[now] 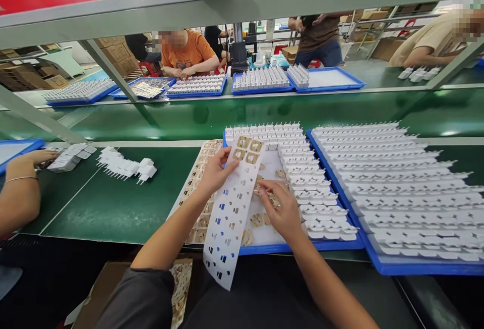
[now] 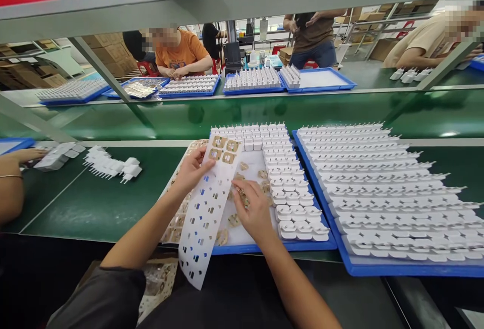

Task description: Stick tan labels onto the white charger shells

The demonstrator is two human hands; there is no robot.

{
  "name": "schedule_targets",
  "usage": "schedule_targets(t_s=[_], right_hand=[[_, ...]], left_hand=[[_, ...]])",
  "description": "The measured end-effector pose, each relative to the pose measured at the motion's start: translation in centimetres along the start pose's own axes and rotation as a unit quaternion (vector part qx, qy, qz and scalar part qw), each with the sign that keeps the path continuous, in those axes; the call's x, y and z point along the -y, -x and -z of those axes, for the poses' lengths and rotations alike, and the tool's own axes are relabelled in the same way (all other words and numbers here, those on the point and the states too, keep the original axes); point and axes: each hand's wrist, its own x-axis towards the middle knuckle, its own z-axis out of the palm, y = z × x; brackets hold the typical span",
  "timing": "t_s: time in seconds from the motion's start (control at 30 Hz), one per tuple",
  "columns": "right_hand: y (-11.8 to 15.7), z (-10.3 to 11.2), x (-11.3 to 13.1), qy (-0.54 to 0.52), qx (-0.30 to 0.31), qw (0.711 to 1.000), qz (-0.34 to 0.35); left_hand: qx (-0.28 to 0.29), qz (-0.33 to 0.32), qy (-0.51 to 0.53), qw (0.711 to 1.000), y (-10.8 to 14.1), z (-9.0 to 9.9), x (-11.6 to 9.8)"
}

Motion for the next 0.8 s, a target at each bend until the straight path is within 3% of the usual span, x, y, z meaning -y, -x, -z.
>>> schedule_targets(t_s=[0.13,0.27,0.5,0.67,0.8], right_hand=[[-3.0,0.5,1.9,0.038,-0.086,0.995,0.022],[-4.8,0.5,2.0,0.083,-0.132,0.987,0.029],[-4.4,0.3,1.8,0.091,-0.144,0.985,0.037],[-4.1,0.3,1.9,0.075,-0.121,0.989,0.037],[-3.8,0.1,2.0,0.084,-0.112,0.989,0.053]], left_hand=[[0.016,-0.007,0.042,0.999,1.8,-2.2,-2.1],[0.036,0.003,0.086,0.996,2.7,-3.7,-2.7],[0.079,0.055,0.188,0.977,2.9,-3.8,-3.0],[0.095,0.062,0.183,0.977,2.5,-3.2,-3.4],[0.072,0.072,0.131,0.986,2.2,-3.0,-4.4]])
